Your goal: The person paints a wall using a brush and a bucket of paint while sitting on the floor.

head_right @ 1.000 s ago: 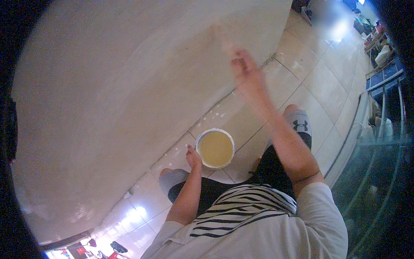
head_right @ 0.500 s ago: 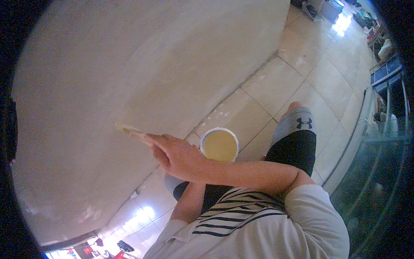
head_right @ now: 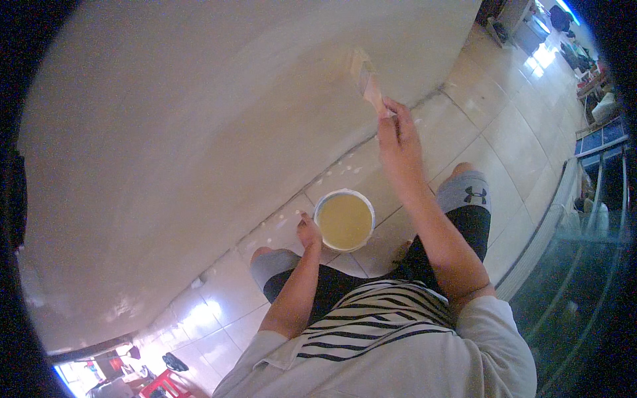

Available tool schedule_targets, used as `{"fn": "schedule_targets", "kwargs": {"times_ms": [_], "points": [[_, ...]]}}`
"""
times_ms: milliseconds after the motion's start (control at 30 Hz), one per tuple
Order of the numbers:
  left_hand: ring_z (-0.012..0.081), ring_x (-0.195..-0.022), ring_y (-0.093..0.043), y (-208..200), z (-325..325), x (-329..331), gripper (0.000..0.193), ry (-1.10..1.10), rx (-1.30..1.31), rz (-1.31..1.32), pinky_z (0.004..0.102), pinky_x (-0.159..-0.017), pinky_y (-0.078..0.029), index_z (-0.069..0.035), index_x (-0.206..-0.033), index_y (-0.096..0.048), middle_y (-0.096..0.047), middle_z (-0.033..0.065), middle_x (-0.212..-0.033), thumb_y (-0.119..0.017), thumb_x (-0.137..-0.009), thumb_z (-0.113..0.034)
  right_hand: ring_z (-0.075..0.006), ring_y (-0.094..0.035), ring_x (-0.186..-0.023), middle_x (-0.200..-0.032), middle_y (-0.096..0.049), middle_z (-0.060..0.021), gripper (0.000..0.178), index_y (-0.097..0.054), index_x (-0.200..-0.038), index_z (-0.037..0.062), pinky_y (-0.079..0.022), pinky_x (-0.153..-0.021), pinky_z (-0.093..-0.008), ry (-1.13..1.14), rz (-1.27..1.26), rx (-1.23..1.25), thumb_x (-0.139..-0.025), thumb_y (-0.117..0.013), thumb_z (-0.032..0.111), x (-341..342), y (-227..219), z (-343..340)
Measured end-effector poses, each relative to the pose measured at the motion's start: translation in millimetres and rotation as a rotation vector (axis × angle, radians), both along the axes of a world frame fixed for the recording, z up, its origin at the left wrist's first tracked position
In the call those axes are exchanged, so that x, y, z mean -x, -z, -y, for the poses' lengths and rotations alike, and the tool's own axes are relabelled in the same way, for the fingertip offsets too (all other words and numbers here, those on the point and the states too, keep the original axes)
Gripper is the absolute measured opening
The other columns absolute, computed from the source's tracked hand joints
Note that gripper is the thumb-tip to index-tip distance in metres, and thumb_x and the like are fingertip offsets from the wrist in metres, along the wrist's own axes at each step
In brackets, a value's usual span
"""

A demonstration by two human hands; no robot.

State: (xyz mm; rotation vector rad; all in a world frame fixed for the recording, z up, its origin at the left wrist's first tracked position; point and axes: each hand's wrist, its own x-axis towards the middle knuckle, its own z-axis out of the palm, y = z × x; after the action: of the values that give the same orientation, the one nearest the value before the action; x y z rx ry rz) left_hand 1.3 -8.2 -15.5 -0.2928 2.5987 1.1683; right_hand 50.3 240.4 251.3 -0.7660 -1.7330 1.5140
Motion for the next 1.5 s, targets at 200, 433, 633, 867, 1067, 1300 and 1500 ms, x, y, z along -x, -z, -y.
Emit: {"fn": "schedule_targets", "kwargs": {"times_ms": [200,433,633,867,1067,1300,1500], "points": [[0.0472,-0.09,-0.059,2.8,3.9,2.6,0.07,0.064,0.029,-0.005,0.0496,-0.084,-0.045,0.009,-0.087,-0.064,-0.063,0.0301,-0.09,-0.025,-0.096,-0.05,-0.0121,-0.047,-0.063,-0.084,-0.046,-0.0016,0.042,-0.027,-0.138,0.0126,-0.042,-0.054,-0.0271,-0.309,0.011,-0.001,-0.099,-0.04,0.022,33.6,-22.3,113.7],[0.0479,-0.09,-0.059,-20.6,-7.4,-0.8,0.069,-0.008,0.106,0.13,0.0507,-0.081,-0.044,0.012,-0.094,-0.062,-0.062,0.0329,-0.095,-0.029,-0.097,-0.048,-0.0379,-0.065,-0.087,-0.103,-0.06,-0.0258,0.053,-0.015,-0.139,0.0052,-0.041,-0.093,-0.045,-0.812,0.194,-0.107,-0.098,-0.039,0.029,22.3,-43.8,202.5],[0.0464,-0.094,-0.059,-68.0,-34.3,-13.1,0.069,0.021,-0.023,-0.477,0.048,-0.086,-0.045,0.009,-0.093,-0.065,-0.064,0.0296,-0.095,-0.027,-0.097,-0.048,-0.0283,-0.062,-0.074,-0.095,-0.06,-0.0121,0.041,-0.032,-0.132,0.008,-0.042,-0.089,-0.04,-0.637,0.115,-0.109,-0.097,-0.043,0.026,3.2,-4.1,174.1],[0.0469,-0.087,-0.06,-19.1,-6.7,-2.7,0.069,-0.011,-0.009,0.05,0.0492,-0.08,-0.046,0.01,-0.09,-0.065,-0.062,0.0322,-0.091,-0.027,-0.096,-0.048,-0.016,-0.051,-0.068,-0.083,-0.053,-0.0077,0.047,-0.027,-0.14,0.0074,-0.045,-0.06,-0.0346,-0.192,0.121,0.068,-0.098,-0.042,0.024,17.4,29.2,79.9],[0.0466,-0.084,-0.06,25.5,6.3,-2.0,0.068,0.029,-0.087,-0.126,0.0511,-0.078,-0.045,0.009,-0.085,-0.064,-0.063,0.0318,-0.087,-0.027,-0.097,-0.046,-0.031,-0.061,-0.085,-0.099,-0.058,-0.0195,0.054,-0.018,-0.145,0.0088,-0.049,-0.078,-0.039,-0.465,0.117,-0.175,-0.097,-0.04,0.021,36.6,39.3,181.0],[0.0465,-0.08,-0.06,6.2,-1.2,-0.1,0.071,0.018,0.058,0.01,0.0512,-0.071,-0.045,0.011,-0.081,-0.062,-0.062,0.0312,-0.083,-0.026,-0.098,-0.047,-0.0368,-0.058,-0.11,-0.129,-0.052,-0.0202,0.055,-0.02,-0.145,0.011,-0.042,-0.097,-0.0395,-0.952,0.084,-0.067,-0.097,-0.041,0.028,20.8,18.5,227.4],[0.0477,-0.089,-0.058,10.8,-0.8,1.1,0.071,0.008,-0.04,-0.015,0.0518,-0.081,-0.044,0.012,-0.085,-0.063,-0.061,0.0326,-0.092,-0.026,-0.097,-0.047,-0.0169,-0.06,-0.079,-0.098,-0.06,-0.0068,0.043,-0.045,-0.133,0.0102,-0.048,-0.073,-0.0297,-0.762,-0.015,0.036,-0.096,-0.049,0.032,31.6,44.1,126.9]]}}
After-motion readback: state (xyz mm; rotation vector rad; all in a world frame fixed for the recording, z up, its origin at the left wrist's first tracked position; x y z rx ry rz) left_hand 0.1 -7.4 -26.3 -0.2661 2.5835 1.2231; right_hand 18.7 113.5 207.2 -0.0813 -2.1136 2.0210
